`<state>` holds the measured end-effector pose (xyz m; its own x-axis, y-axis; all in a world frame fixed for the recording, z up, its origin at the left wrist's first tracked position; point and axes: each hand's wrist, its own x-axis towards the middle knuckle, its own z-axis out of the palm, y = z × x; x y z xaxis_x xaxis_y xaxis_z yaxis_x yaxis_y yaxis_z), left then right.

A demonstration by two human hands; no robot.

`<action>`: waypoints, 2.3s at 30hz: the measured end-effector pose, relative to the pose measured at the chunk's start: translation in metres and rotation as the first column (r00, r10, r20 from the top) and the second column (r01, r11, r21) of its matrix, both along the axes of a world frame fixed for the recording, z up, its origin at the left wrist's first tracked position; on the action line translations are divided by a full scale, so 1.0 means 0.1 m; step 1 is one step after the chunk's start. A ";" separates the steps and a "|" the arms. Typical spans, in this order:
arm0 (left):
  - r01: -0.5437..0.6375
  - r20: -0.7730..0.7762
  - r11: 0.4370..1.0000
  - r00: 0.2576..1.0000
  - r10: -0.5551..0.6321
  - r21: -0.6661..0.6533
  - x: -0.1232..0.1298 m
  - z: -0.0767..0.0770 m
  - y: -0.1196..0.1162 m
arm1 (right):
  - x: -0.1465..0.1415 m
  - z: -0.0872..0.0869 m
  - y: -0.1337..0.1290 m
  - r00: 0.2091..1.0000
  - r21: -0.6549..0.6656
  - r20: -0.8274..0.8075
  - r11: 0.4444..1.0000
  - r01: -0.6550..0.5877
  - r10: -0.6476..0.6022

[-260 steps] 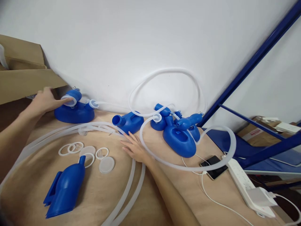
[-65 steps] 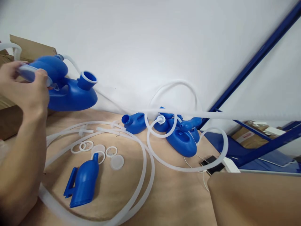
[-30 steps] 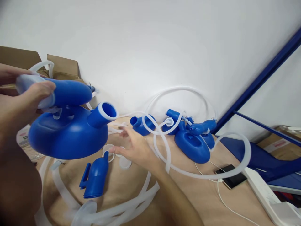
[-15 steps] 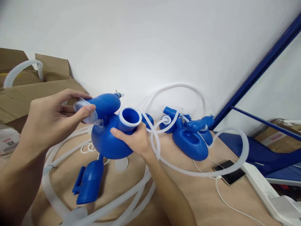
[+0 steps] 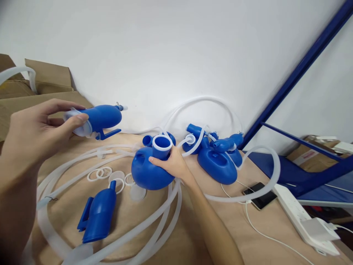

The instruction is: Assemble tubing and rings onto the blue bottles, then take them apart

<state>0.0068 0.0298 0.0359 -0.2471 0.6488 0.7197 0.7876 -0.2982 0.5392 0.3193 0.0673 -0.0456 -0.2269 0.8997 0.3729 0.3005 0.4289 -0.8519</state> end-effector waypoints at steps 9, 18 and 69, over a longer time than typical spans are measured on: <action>0.142 0.057 0.982 0.989 -0.136 -0.123 0.12 -0.01 -0.02 | 0.42 -0.55 0.16 0.997 -0.014 -0.046 0.998 -0.065 0.064; 0.518 -0.211 0.825 0.801 -0.560 -0.227 0.44 -0.23 -0.05 | 0.51 -0.01 -0.14 0.981 0.347 0.154 0.936 0.057 -0.117; 0.682 -0.230 0.668 0.628 -0.743 -0.298 0.26 -0.20 0.22 | -0.20 0.44 0.04 0.852 0.554 0.492 0.820 -0.144 -0.182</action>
